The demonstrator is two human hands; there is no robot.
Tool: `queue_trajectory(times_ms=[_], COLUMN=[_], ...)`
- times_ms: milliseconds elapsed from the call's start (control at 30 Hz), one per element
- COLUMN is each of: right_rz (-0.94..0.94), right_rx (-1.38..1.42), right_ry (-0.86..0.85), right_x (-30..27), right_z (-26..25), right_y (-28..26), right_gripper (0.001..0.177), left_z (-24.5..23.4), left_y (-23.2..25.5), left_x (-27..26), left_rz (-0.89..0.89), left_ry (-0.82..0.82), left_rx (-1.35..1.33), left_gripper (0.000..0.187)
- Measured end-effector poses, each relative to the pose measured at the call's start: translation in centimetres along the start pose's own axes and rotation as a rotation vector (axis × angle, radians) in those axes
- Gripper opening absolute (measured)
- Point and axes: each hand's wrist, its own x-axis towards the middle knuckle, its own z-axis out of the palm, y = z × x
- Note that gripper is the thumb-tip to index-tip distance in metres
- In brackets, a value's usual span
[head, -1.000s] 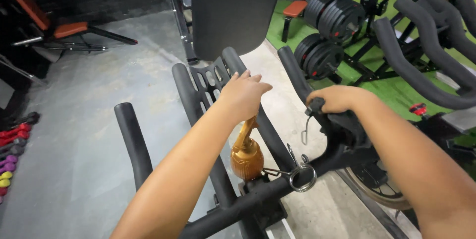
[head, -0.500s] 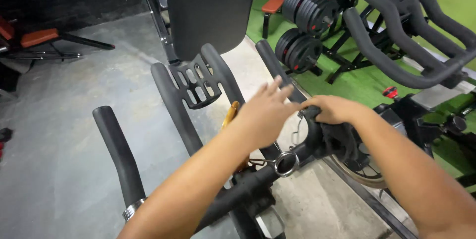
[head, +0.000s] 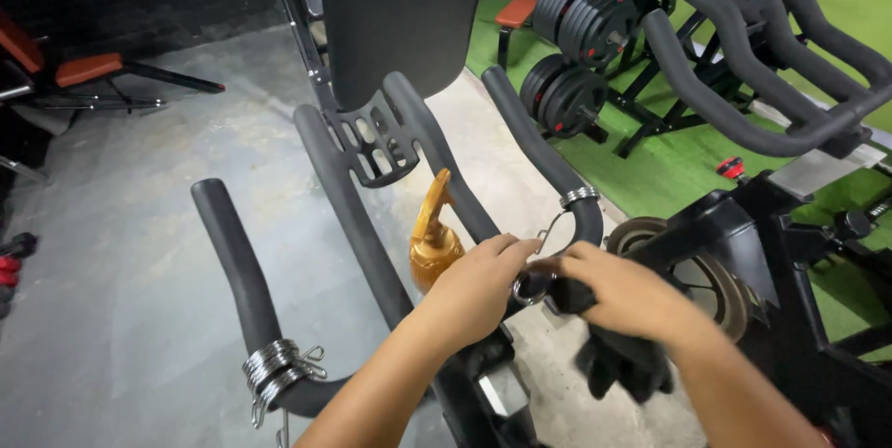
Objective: Cleaning a stationary exercise bike using a spray bottle and a cloth.
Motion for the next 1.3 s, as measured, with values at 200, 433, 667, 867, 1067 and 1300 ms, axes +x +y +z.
queue_trajectory(times_ms=[200, 433, 667, 867, 1067, 1300], right_rz=[-0.2, -0.078, -0.074, -0.224, -0.41, 0.237], right_rx=[0.16, 0.024, -0.064, 0.098, 0.422, 1.542], right_ry=[0.218, 0.262, 0.227, 0.17, 0.193, 0.627], right_x=[1.6, 0.7, -5.5, -5.4, -1.5, 2.4], right_z=[4.1, -1.3, -6.6, -3.9, 4.2, 10.7], right_y=[3.7, 1.2, -7.4, -13.4, -20.7, -22.3], right_gripper=[0.04, 0.037, 0.038, 0.038, 0.03, 0.045], left_z=[-0.5, -2.5, -3.2, -4.9, -6.8, -10.8], left_y=[0.7, 1.2, 1.0, 2.6, -1.6, -4.5], left_x=[-2.6, -5.1, -7.8, -11.3, -19.5, -29.0], left_rz=[-0.075, -0.172, 0.083, 0.194, -0.181, -0.404], left_ry=[0.027, 0.037, 0.115, 0.087, 0.097, 0.45], left_rx=[-0.185, -0.204, -0.237, -0.431, -0.726, -0.274], left_gripper=[0.071, 0.069, 0.082, 0.08, 0.045, 0.039])
